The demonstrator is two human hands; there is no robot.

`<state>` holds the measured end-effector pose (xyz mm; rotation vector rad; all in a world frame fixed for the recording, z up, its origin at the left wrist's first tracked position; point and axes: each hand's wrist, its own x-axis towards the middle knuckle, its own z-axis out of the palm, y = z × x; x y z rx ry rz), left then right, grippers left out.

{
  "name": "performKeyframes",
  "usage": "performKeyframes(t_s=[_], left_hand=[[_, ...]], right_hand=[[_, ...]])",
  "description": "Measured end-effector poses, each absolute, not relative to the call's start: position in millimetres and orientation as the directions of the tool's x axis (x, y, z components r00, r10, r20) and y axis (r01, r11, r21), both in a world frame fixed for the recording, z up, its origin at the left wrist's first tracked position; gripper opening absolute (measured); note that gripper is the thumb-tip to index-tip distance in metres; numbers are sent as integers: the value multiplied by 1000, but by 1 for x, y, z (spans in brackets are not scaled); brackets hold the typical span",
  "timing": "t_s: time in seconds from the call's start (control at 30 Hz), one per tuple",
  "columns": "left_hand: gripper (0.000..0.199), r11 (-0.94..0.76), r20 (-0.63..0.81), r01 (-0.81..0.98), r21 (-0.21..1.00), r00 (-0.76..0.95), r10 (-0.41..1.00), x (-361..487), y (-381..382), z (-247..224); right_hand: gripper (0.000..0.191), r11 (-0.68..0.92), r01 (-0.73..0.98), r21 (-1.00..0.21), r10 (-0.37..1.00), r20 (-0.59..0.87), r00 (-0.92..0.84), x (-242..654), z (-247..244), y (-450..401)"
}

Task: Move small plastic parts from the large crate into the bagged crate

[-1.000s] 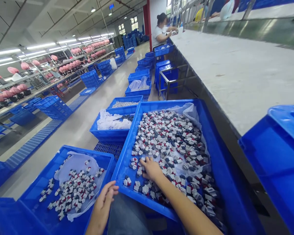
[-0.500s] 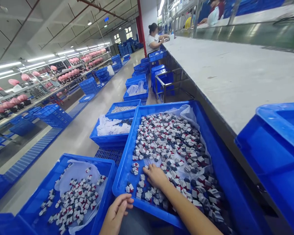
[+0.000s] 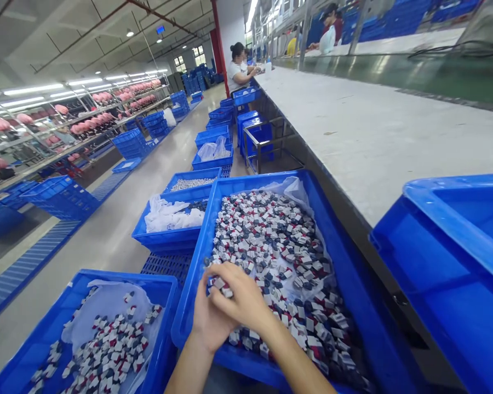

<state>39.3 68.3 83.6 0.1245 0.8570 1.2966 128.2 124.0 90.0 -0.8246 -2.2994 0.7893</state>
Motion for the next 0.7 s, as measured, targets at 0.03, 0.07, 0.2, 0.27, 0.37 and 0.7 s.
performKeyframes(t_s=[0.03, 0.07, 0.2, 0.27, 0.37, 0.7], left_hand=[[60, 283, -447, -813, 508, 32, 894, 41, 75, 87], [59, 242, -405, -844, 480, 32, 914, 41, 79, 89], [52, 82, -294, -940, 332, -21, 956, 39, 82, 96], [46, 66, -339, -957, 283, -35, 940, 41, 79, 96], [37, 55, -450, -982, 180, -33, 893, 52, 76, 94], [32, -128, -651, -992, -13, -89, 754, 69, 72, 110]], right_hand=[[27, 657, 364, -660, 678, 306, -668, 129, 98, 119], [28, 683, 370, -630, 657, 309, -688, 130, 103, 115], [34, 793, 411, -449, 583, 366, -725, 135, 108, 106], [40, 816, 430, -387, 570, 410, -712, 136, 103, 102], [45, 779, 433, -452, 625, 519, -583, 132, 92, 94], [30, 543, 256, -800, 839, 531, -120, 146, 80, 72]])
